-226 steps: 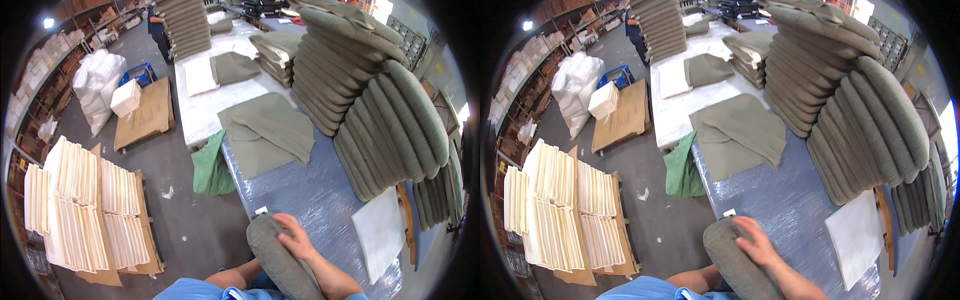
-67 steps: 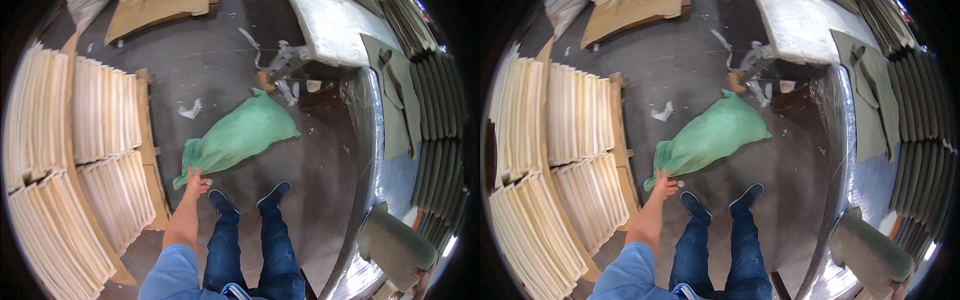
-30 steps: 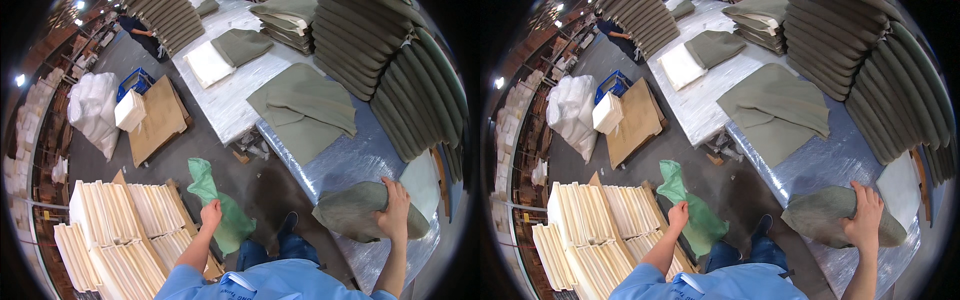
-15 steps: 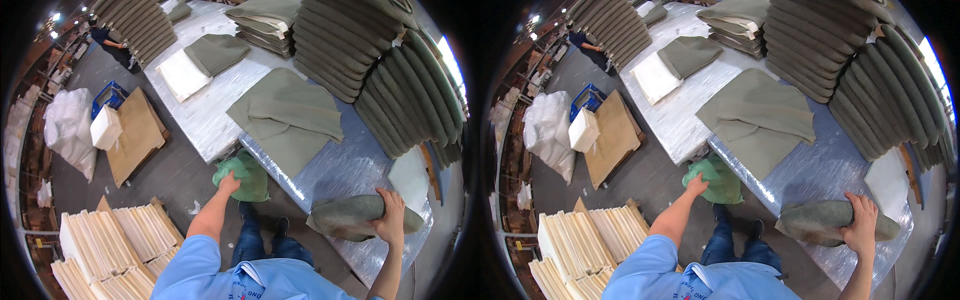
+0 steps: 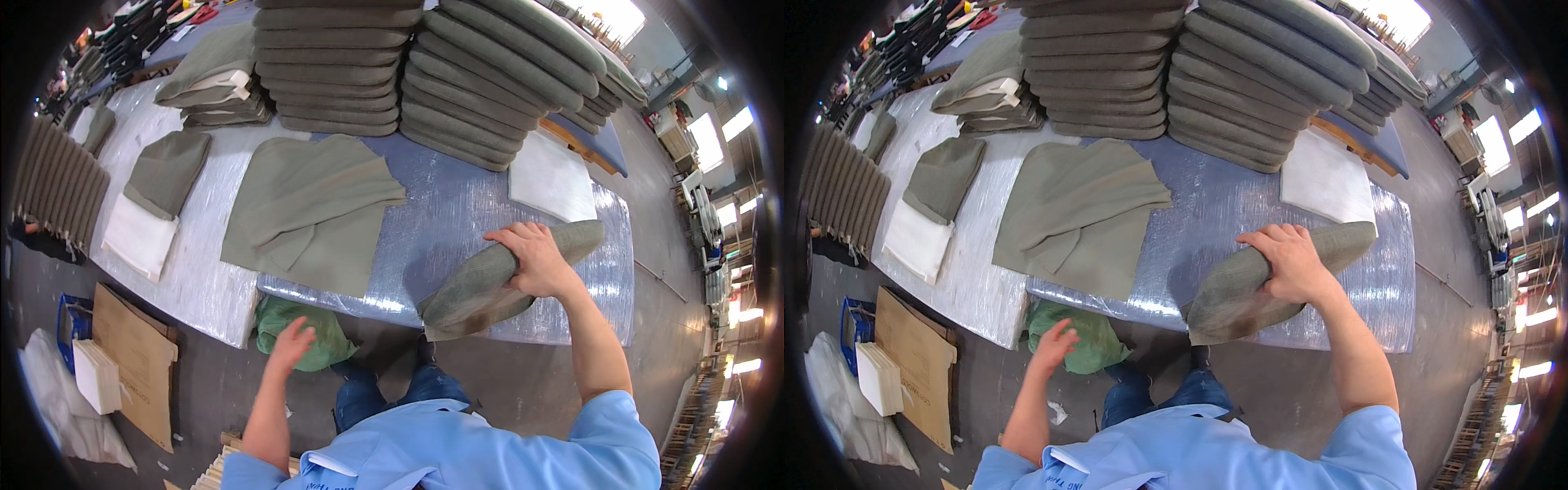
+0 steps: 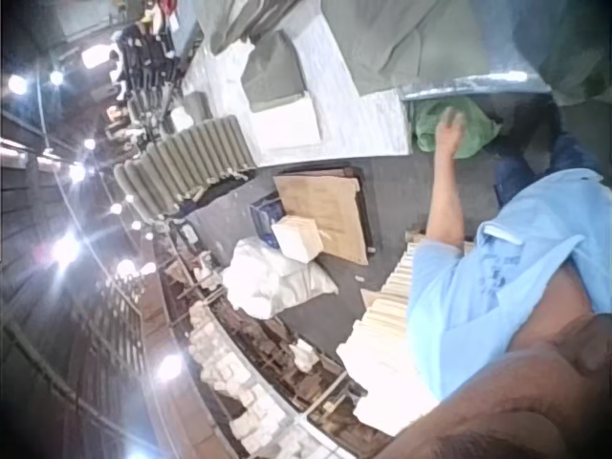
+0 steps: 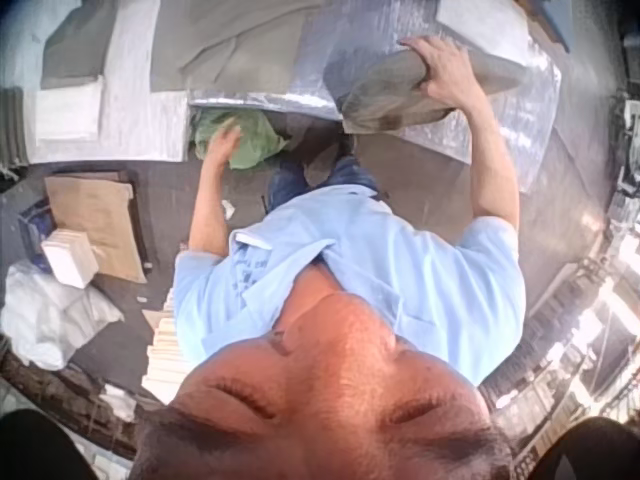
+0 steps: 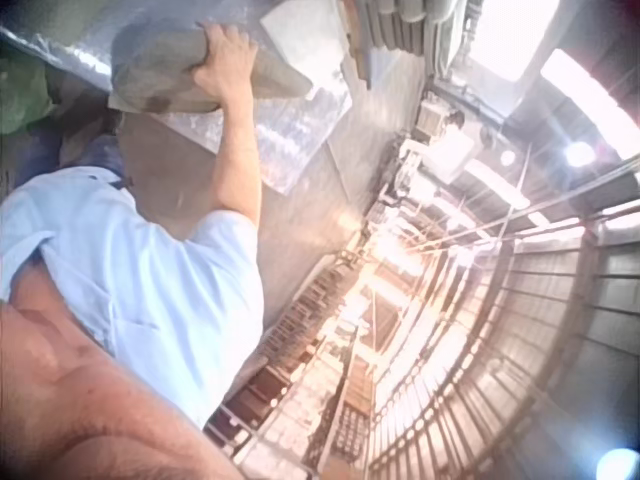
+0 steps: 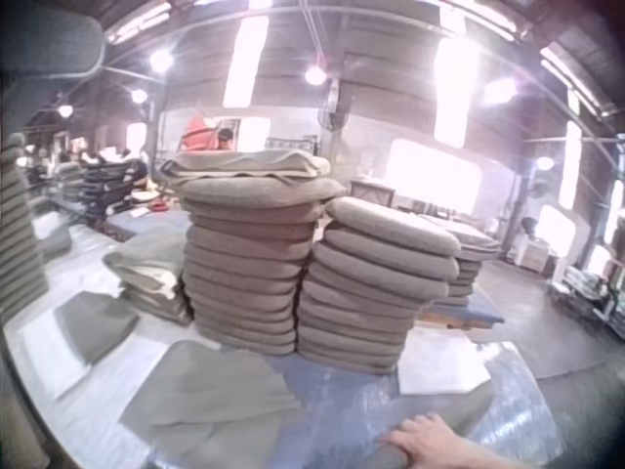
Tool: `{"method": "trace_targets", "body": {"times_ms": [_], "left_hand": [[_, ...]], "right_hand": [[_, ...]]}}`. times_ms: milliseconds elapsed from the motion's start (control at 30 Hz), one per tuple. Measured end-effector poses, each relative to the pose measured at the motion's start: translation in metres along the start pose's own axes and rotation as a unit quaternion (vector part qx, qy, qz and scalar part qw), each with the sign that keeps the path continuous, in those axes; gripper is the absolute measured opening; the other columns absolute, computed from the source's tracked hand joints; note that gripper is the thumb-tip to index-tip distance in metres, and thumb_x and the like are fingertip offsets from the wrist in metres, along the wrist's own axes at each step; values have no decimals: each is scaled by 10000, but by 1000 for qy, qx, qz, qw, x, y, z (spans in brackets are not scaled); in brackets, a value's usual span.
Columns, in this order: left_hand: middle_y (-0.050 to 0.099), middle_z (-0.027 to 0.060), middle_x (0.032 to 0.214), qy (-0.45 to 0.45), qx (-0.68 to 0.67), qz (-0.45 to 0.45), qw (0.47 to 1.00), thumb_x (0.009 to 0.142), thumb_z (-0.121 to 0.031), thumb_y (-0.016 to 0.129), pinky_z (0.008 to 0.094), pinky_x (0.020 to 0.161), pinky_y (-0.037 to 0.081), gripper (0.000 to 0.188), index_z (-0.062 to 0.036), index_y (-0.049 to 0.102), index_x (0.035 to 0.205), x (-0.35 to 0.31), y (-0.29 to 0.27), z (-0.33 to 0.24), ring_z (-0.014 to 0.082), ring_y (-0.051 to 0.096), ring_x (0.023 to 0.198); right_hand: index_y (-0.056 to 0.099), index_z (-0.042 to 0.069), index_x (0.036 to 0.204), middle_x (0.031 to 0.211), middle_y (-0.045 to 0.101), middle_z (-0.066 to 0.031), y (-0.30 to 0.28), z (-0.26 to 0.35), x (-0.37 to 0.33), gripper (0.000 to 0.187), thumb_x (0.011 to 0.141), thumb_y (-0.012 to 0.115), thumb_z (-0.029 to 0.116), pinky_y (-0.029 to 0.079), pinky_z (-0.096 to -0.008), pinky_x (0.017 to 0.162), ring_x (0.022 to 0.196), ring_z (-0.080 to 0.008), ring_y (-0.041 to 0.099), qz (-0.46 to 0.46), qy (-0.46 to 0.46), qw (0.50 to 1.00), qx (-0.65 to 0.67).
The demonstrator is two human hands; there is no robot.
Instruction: The person repeatedly folds olive-green fabric cushions by hand on a work table, aligning edges and rolling them into compact bundles. The person stacks the finished cushions on the table and continues the process with additional cushions from a nearby pile.
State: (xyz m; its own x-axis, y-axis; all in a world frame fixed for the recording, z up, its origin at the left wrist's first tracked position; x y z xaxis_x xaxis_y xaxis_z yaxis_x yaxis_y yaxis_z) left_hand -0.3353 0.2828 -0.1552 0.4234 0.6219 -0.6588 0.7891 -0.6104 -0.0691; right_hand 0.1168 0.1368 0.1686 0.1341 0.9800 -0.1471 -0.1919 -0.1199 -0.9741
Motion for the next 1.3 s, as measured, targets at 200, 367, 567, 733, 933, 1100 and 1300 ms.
{"method": "trace_targets", "body": {"times_ms": [200, 367, 567, 733, 933, 1100, 1300], "left_hand": [[511, 150, 1622, 338, 17, 138, 931, 1018, -147, 747, 385, 1223, 381, 712, -64, 428, 1649, -100, 214, -170, 240, 493, 1482], [598, 176, 1443, 492, 61, -70, 866, 985, -213, 760, 417, 1160, 428, 580, -27, 558, 1497, -147, 314, -236, 316, 571, 1349], [640, 107, 1213, 481, -14, -204, 853, 1052, -198, 645, 359, 1027, 467, 305, -3, 635, 1287, -152, 342, -211, 227, 598, 1120], [679, 72, 990, 439, -66, -294, 847, 1111, -211, 540, 321, 896, 474, 263, 11, 681, 1087, -143, 352, -229, 160, 599, 949], [689, 42, 896, 485, -118, -287, 818, 1140, -274, 496, 299, 816, 467, 414, 12, 704, 925, -112, 297, -329, 120, 590, 867], [756, 102, 1111, 499, -131, -273, 812, 1110, -227, 561, 321, 978, 500, 301, 19, 733, 1100, -68, 287, -392, 183, 669, 1052], [343, 205, 1694, 300, -231, -169, 910, 976, -318, 783, 401, 1210, 403, 1015, -53, 153, 1725, -30, 342, -326, 319, 429, 1504]], "right_hand": [[564, 182, 1519, 1350, 648, -111, 5, -7, -37, 949, 638, 914, 153, 420, -496, 1099, 1280, -349, 584, -43, -38, 998, -13], [548, 162, 1546, 1426, 624, -146, -10, -38, -86, 862, 784, 880, 389, 379, -601, 1171, 1377, -350, 561, -73, -133, 988, 31], [769, 77, 1189, 1132, 774, -124, -14, -260, -171, 423, 1011, 659, 444, 472, -529, 1045, 1117, -324, 696, -138, 85, 975, 155], [739, -13, 1018, 924, 700, -24, 50, -313, -188, 381, 1089, 627, 344, 476, -297, 803, 889, -104, 586, -310, 142, 773, 536], [714, -14, 1088, 1001, 701, -61, 25, -240, -233, 247, 1023, 689, 223, 497, -328, 908, 959, -154, 621, -414, 164, 733, 515], [669, 1, 1183, 1189, 669, -123, 13, -147, -261, 374, 914, 790, 231, 518, -398, 959, 1091, -268, 648, -380, 42, 790, 479], [442, 10, 1598, 1635, 432, -205, 86, -98, -160, 706, 1040, 658, 385, 300, -440, 1270, 1540, -337, 382, -123, -99, 803, 575]]}}
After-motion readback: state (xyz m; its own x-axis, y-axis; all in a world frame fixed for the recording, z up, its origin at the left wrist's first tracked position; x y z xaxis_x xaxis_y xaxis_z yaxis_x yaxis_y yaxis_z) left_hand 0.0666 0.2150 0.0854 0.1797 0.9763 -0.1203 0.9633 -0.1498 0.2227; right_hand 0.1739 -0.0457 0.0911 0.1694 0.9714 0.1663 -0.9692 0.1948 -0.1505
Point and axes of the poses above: each hand's wrist, its own x-axis towards the middle knuckle, its own y-axis out of the palm, z = x × y, the point moved 6 cm from there along x, towards the middle knuckle
